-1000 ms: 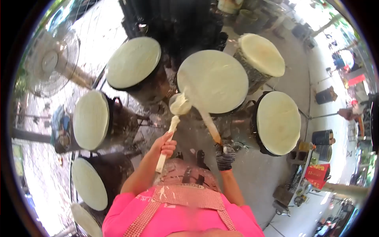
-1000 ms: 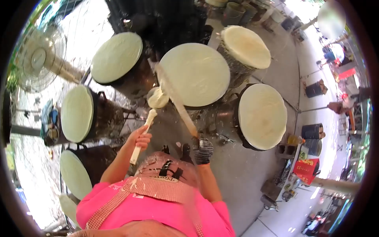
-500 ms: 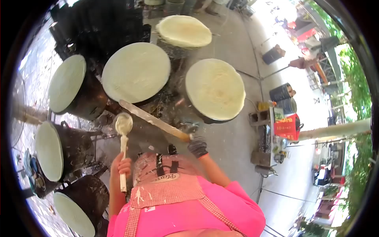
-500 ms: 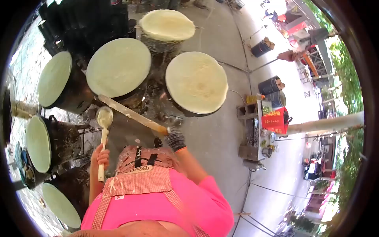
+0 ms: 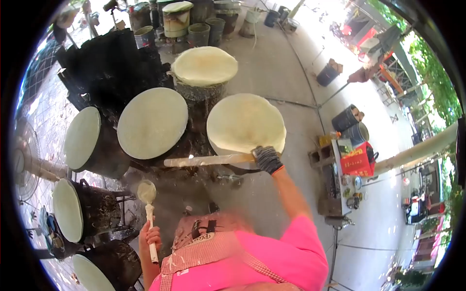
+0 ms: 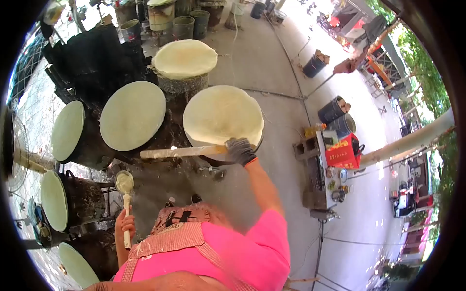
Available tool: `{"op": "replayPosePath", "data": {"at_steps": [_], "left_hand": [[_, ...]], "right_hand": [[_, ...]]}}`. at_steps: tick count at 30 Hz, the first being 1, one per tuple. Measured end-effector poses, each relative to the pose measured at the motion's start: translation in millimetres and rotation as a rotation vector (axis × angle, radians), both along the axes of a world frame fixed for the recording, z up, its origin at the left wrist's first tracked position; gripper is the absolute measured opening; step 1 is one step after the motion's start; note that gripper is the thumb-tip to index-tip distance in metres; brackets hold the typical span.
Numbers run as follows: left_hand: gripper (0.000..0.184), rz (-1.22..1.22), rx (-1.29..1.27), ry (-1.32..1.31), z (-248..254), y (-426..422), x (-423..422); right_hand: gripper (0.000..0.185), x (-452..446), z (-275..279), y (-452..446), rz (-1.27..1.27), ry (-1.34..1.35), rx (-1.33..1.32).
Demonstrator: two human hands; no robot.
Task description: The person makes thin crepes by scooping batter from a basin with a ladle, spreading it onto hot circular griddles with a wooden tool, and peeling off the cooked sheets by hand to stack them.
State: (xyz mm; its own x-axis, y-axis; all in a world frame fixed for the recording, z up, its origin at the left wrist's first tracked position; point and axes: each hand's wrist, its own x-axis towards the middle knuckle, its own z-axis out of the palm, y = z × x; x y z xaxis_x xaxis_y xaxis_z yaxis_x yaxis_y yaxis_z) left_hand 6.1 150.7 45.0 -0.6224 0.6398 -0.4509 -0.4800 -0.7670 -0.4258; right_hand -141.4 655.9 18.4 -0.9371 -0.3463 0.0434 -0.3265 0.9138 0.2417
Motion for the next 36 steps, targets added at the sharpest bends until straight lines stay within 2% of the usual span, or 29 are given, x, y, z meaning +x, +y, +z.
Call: {"op": "replayPosePath", "data": {"at_steps": [2,6,10,12,14,17,20,21,23,26,28,29,31,32,33,35,36], "left_hand": [[0.039,0.04,0.015,-0.002,2,-2,2],[0.039,0.05,0.023,-0.017,-3,-15,6],[0.038,0.05,0.083,-0.029,-10,-44,6],[0.038,0.054,0.099,-0.019,-13,-57,8],[0.035,0.069,0.064,-0.002,-16,-72,11],[0.031,0.13,0.014,0.006,-18,-86,15],[0.03,0.207,-0.001,-0.012,-28,-97,19],[0.03,0.23,-0.008,-0.027,-23,-95,17],[0.03,0.287,0.011,-0.023,-23,-92,14],[0.029,0.379,0.018,-0.054,-29,-75,7],[0.026,0.43,-0.067,-0.092,-50,-70,5],[0.029,0.485,-0.054,-0.077,-41,-58,-3],[0.035,0.589,-0.027,-0.038,-11,-29,-21],[0.035,0.593,-0.013,-0.045,-1,-20,-29],[0.036,0.598,0.002,-0.051,8,-10,-37],[0.037,0.609,-0.001,-0.052,13,4,-47],[0.036,0.615,-0.003,-0.084,19,12,-56]], "right_hand": [[0.012,-23,16,18,-0.032,0.042,0.07],[0.013,-76,88,42,-0.103,0.305,-0.055],[0.015,-141,170,39,-0.142,0.335,0.024],[0.019,-169,210,23,-0.259,0.277,0.089],[0.021,-199,238,15,-0.213,0.338,0.128],[0.023,-247,271,-18,-0.148,0.346,0.093],[0.025,-295,297,-62,-0.254,0.204,0.149],[0.027,-306,309,-79,-0.346,0.139,0.097],[0.028,-353,311,-66,-0.335,0.233,-0.007],[0.029,-453,295,-2,-0.4,0.339,-0.199],[0.02,-478,279,25,-0.504,0.287,-0.647],[0.014,-495,249,48,-0.524,0.305,-1.066],[0.011,-536,164,114,-0.533,0.166,-1.433],[0.012,-547,109,129,-0.614,0.186,-1.342],[0.014,-544,62,123,-0.688,0.166,-1.509],[0.02,-529,-35,79,-0.706,0.126,-2.296],[0.023,-523,-74,53,-0.705,0.124,-2.591]]}}
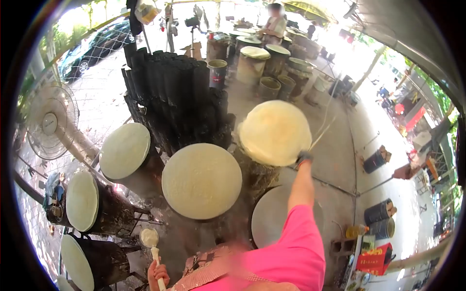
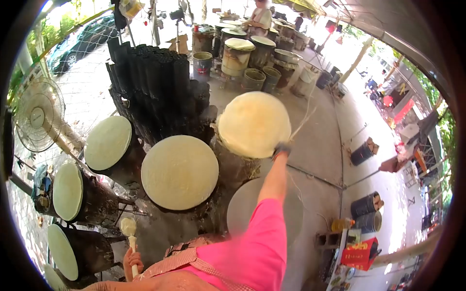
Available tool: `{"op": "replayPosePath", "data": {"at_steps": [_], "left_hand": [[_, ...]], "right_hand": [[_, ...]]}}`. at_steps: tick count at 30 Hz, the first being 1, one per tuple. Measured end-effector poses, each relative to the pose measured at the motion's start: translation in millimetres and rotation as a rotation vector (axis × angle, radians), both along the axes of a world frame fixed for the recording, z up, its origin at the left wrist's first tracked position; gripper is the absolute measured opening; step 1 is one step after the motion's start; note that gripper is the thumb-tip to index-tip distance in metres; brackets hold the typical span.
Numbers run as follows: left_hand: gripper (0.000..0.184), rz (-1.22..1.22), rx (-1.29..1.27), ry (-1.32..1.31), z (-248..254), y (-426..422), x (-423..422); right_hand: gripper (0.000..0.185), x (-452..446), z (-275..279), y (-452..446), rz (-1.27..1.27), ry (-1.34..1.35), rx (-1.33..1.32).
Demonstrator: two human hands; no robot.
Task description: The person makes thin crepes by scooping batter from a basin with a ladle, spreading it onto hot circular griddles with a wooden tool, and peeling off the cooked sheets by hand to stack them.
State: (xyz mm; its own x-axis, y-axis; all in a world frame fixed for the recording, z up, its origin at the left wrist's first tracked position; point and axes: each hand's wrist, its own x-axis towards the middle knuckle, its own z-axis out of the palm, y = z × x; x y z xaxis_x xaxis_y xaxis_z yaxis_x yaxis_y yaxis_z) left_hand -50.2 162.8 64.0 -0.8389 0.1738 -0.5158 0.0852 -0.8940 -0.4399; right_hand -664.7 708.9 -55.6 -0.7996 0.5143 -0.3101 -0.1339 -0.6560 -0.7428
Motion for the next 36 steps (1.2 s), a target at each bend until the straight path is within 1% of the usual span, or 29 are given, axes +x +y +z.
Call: {"op": "replayPosePath", "data": {"at_steps": [1,2,3,4,6,7,12,14,15,16,17,18,19,20,21,22,23,25,26,27,28,29,30,31,32,33,34,35,36], "left_hand": [[0.036,0.007,0.003,-0.036,10,7,-7],[0.036,0.01,0.0,-0.08,19,9,-11],[0.035,0.013,-0.006,-0.082,8,7,-7],[0.035,0.01,-0.011,-0.083,-3,2,-4],[0.034,0.027,-0.067,-0.124,15,13,-11],[0.034,0.028,-0.071,-0.132,21,15,-14],[0.033,0.071,-0.084,-0.062,16,11,4],[0.025,0.123,-0.01,-0.015,15,8,19],[0.026,0.152,-0.038,-0.003,12,7,30],[0.021,0.138,-0.184,-0.035,4,3,45],[0.013,0.18,-0.112,0.009,-3,1,60],[0.01,0.145,-0.09,0.074,-8,-5,74],[0.01,0.189,-0.204,-0.02,10,0,84],[0.009,0.237,-0.227,-0.053,13,0,112],[0.009,0.267,-0.249,-0.087,11,-3,139],[0.009,0.278,-0.271,-0.117,6,-8,164],[0.009,0.28,-0.287,-0.138,-4,-12,184],[0.009,0.278,-0.295,-0.172,-29,-8,215],[0.009,0.289,-0.298,-0.196,-36,8,226],[0.01,0.334,-0.278,-0.23,-42,18,243],[0.011,0.382,-0.26,-0.27,-43,31,262],[0.012,0.424,-0.263,-0.344,-19,48,271],[0.012,0.528,-0.265,-0.363,-26,68,290],[0.011,0.63,-0.267,-0.377,-36,86,301],[0.011,0.735,-0.266,-0.386,-46,106,306],[0.01,0.86,-0.321,-0.365,-37,127,310],[0.01,0.968,-0.38,-0.36,-28,151,318],[0.009,1.08,-0.372,-0.369,-28,174,328],[0.006,1.17,-0.407,-0.363,-28,196,338]], "right_hand": [[0.025,21,-11,-31,-0.031,-0.264,0.371],[0.018,-12,-77,-30,-0.064,-0.829,0.7],[0.014,16,-38,-55,0.049,-0.888,0.583],[0.014,28,-21,-74,0.001,-0.863,0.569],[0.016,40,-10,-88,-0.116,-0.819,0.553],[0.02,30,-16,-79,-0.044,-0.885,0.588],[0.031,27,-26,-50,-0.139,-1.001,0.997],[0.039,40,-52,-36,-0.177,-0.619,0.823],[0.03,54,-31,-46,-0.082,-0.743,1.107],[0.026,23,-109,-6,-0.078,-0.512,1.319],[0.027,56,-66,-46,0.103,-0.503,1.373],[0.029,62,-59,-64,0.265,-0.516,1.228],[0.041,99,-20,-109,0.299,-0.52,1.234],[0.037,107,-44,-120,0.353,-0.378,1.767],[0.046,121,-53,-144,0.301,-0.343,1.383],[0.045,191,26,-221,0.33,-0.499,1.586],[0.037,187,-13,-233,0.414,-0.314,1.631],[0.021,208,-53,-303,0.763,0.007,1.05],[0.016,279,19,-369,0.758,-0.263,1.352],[0.012,310,33,-414,0.934,-0.158,1.326],[0.013,355,52,-445,1.223,0.055,1.102],[0.011,366,35,-469,1.523,0.006,1.023],[0.014,376,9,-500,1.785,0.602,1.37],[0.019,385,-19,-531,1.75,1.329,1.517],[0.019,397,-48,-558,1.64,1.608,1.735],[0.018,490,39,-559,2.095,0.931,1.397],[0.018,512,9,-577,2.171,1.049,1.2],[0.02,555,22,-582,2.264,1.093,1.21],[0.022,587,9,-592,2.372,0.713,1.402]]}}
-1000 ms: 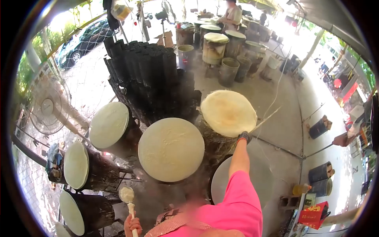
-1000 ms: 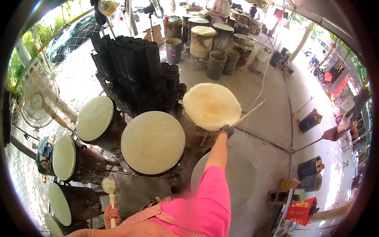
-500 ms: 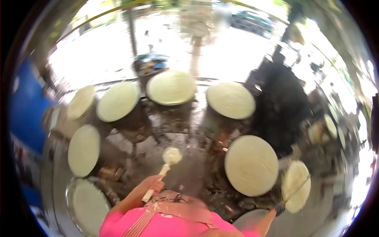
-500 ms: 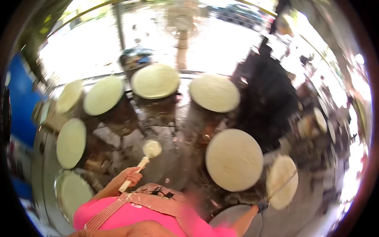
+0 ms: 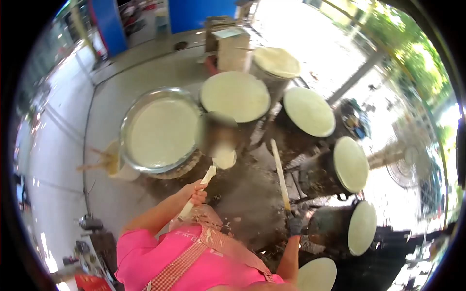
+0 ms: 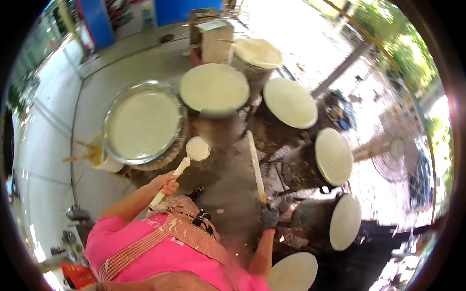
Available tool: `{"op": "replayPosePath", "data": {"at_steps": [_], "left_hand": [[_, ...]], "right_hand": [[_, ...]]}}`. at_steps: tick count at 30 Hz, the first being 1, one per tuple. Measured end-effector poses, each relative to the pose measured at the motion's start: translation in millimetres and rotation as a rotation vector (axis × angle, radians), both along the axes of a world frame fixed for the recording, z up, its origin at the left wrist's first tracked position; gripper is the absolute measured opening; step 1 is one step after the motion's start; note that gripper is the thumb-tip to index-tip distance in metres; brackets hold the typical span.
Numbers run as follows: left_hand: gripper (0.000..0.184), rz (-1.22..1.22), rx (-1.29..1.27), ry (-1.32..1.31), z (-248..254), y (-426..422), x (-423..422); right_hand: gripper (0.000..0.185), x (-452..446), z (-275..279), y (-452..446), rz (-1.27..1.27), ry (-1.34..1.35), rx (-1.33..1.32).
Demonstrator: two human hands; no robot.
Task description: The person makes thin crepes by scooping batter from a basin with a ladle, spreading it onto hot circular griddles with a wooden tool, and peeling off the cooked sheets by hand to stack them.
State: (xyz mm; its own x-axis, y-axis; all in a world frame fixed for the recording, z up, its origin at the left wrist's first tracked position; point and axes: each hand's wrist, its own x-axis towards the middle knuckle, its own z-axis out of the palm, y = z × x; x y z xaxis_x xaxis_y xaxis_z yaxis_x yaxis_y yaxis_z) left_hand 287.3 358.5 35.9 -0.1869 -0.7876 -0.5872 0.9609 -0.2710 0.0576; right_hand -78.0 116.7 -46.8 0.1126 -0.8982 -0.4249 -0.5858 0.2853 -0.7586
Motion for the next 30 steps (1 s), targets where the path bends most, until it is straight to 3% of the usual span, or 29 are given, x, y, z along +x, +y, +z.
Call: {"op": "replayPosePath", "data": {"at_steps": [1,2,3,4,5,6,8,10,12,13,16,17,18,19,20,22,25,27,30], "left_hand": [[0.006,0.068,-0.05,-0.007,0,20,12],[0.008,0.129,-0.102,-0.01,-1,40,24],[0.017,0.163,-0.175,-0.075,7,57,36],[0.037,0.222,-0.22,-0.006,-15,75,48],[0.045,0.236,-0.198,-0.183,-5,89,60],[0.052,0.243,-0.169,-0.359,6,100,75],[0.058,0.273,-0.179,-0.43,-5,124,115],[0.058,0.279,-0.087,-0.467,-19,140,157],[0.059,0.241,-0.022,-0.454,-69,152,210],[0.043,0.255,0.105,-0.462,-102,155,235],[0.021,0.032,0.544,-0.512,-239,170,300],[0.02,-0.014,0.645,-0.469,-261,173,309],[0.019,-0.018,0.682,-0.389,-264,175,310],[0.018,0.012,0.679,-0.276,-259,172,312],[0.017,0.059,0.65,-0.131,-248,169,311],[0.015,0.145,0.576,0.149,-215,159,308],[0.013,0.219,0.463,0.384,-137,151,313],[0.011,0.239,0.364,0.329,-67,149,320],[0.011,0.279,0.119,-0.126,66,146,320]], "right_hand": [[0.025,41,16,-4,0.14,-0.087,-0.035],[0.023,73,13,-10,0.238,0.054,-0.064],[0.024,105,7,-14,0.39,0.023,-0.284],[0.028,148,74,1,0.425,0.132,-0.092],[0.032,160,-5,-30,0.599,0.249,-0.517],[0.035,192,5,-27,0.699,0.264,-0.59],[0.042,258,31,-19,0.888,0.286,-0.751],[0.039,324,72,16,1.006,0.515,-0.804],[0.037,387,45,46,1.108,0.526,-0.778],[0.036,408,33,64,1.163,0.541,-0.75],[0.032,447,64,133,1.269,0.439,-0.862],[0.031,464,70,141,1.309,0.39,-0.915],[0.028,461,64,136,1.27,0.58,-0.781],[0.025,448,49,133,1.209,0.763,-0.649],[0.034,425,-11,134,1.262,0.891,-0.697],[0.046,395,-56,158,1.249,0.945,-0.681],[0.047,382,-20,201,1.054,0.62,-0.492],[0.045,381,13,219,0.91,0.506,-0.463],[0.039,394,75,222,0.773,0.539,-0.596]]}}
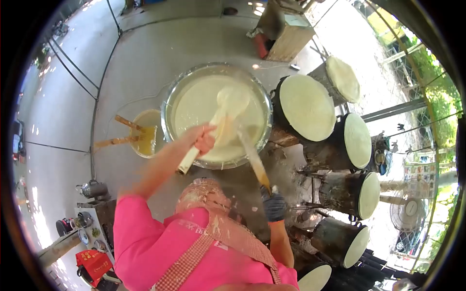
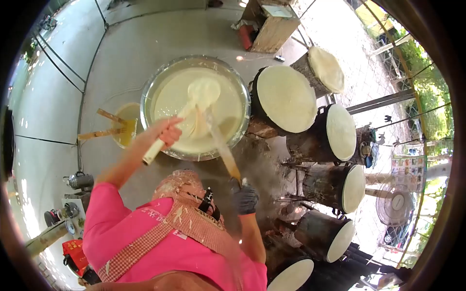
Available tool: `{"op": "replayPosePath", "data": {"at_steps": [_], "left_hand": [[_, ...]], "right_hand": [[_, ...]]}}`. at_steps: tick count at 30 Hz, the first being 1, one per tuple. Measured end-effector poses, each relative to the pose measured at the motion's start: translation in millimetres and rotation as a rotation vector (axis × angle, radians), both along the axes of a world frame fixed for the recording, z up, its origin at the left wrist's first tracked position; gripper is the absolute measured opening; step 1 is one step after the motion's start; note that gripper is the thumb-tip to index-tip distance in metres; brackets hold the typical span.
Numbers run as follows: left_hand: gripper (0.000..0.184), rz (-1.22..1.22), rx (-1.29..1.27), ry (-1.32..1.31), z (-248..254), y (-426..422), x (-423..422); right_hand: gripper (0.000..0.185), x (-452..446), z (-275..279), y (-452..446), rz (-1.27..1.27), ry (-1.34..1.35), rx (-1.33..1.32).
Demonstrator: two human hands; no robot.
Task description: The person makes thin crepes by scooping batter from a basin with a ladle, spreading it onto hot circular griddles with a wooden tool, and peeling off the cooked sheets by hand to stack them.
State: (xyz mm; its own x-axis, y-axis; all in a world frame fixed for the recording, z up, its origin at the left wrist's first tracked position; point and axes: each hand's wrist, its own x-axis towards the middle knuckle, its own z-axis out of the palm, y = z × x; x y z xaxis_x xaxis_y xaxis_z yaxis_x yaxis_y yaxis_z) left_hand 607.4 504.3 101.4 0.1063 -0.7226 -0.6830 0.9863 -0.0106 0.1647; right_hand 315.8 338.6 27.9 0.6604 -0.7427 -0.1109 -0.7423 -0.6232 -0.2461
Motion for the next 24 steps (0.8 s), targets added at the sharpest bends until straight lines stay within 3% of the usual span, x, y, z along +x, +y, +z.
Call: {"op": "replayPosePath", "data": {"at_steps": [2,6,8,9,11,13,15,17,18,19,21,23,24], "left_hand": [[0.01,-0.022,-0.115,-0.252,75,1,-3],[0.014,-0.095,-0.215,-0.622,195,3,-9],[0.021,-0.099,-0.228,-0.847,240,6,-10],[0.035,-0.105,-0.248,-0.941,258,8,-5],[0.044,-0.069,-0.248,-1.118,276,5,8],[0.054,-0.015,-0.192,-1.254,263,-5,26],[0.05,-0.081,-0.159,-1.177,215,-11,38],[0.03,-0.342,-0.174,-0.931,147,-8,52],[0.021,-0.344,-0.173,-0.581,120,-12,56],[0.012,-0.335,-0.151,-0.234,100,-14,57],[0.011,-0.44,-0.069,-0.191,86,-20,44],[0.015,-0.546,-0.126,-0.113,100,-43,30],[0.015,-0.617,-0.153,-0.308,112,-53,13]], "right_hand": [[0.035,16,42,-12,0.029,-0.011,-0.092],[0.035,43,125,-54,0.274,-0.667,-0.372],[0.033,52,167,-70,0.229,-0.893,-0.365],[0.031,58,176,-79,0.207,-0.976,-0.419],[0.028,61,184,-84,0.15,-1.054,-0.287],[0.026,68,160,-85,0.181,-1.169,-0.187],[0.022,73,90,-91,0.196,-0.971,-0.241],[0.015,62,-1,-74,0.122,-0.886,0.071],[0.014,58,-15,-50,0.112,-0.967,0.252],[0.014,43,-24,-35,0.017,-0.907,0.402],[0.013,-4,-25,-17,-0.177,-0.792,0.689],[0.014,-40,17,5,-0.298,-0.931,0.669],[0.015,-64,42,16,-0.358,-0.994,0.636]]}}
